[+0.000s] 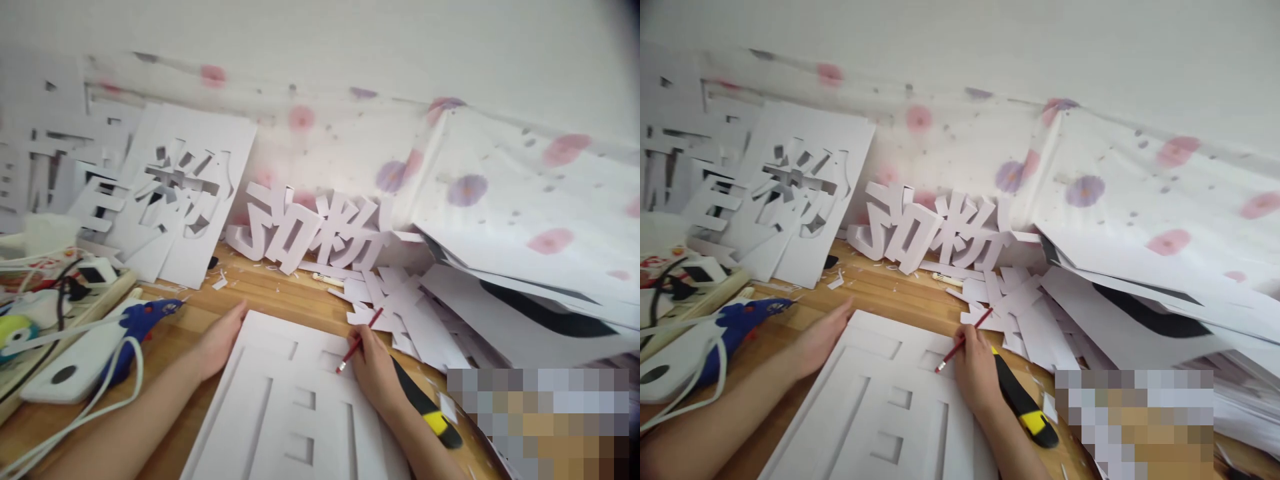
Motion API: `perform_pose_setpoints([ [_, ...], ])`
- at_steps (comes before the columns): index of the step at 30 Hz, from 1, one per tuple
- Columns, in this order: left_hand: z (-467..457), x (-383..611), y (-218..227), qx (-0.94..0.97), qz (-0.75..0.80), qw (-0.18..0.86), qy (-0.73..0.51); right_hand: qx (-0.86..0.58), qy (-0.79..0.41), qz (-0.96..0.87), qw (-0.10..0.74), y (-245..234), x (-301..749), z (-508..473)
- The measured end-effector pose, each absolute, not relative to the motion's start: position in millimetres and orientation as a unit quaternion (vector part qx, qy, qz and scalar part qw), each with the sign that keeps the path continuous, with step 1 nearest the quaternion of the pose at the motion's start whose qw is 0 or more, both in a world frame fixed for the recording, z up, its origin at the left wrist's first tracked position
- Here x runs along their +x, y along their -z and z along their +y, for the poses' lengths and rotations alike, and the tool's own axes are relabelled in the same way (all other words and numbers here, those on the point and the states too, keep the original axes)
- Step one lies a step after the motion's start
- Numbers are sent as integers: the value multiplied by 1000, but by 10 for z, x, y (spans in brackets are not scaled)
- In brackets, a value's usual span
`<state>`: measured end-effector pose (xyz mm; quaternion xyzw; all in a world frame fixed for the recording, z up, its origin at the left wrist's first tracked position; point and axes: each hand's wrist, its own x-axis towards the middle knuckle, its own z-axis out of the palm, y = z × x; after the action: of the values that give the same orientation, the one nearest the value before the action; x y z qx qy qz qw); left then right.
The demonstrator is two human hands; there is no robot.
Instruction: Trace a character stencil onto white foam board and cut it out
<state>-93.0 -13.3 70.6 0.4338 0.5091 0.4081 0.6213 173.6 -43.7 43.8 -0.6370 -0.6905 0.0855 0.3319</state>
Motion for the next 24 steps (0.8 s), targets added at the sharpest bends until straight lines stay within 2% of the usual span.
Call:
perform_pose_setpoints([
  [4,-196,-878,-691,410,417,696,-416,-633,-90,-688,345,-432,1799,-434],
  [10,-199,-844,-675,408,402,661,-485,-634,-103,-686,341,-438,1818,-456],
  [14,-204,-833,-739,401,396,657,-501,-635,-116,-690,329,-479,1836,-452],
  [20,-237,-841,-834,379,393,665,-509,-645,-152,-702,259,-560,1925,-435],
  [24,-229,-867,-846,363,386,679,-509,-639,-168,-700,271,-514,2047,-418],
])
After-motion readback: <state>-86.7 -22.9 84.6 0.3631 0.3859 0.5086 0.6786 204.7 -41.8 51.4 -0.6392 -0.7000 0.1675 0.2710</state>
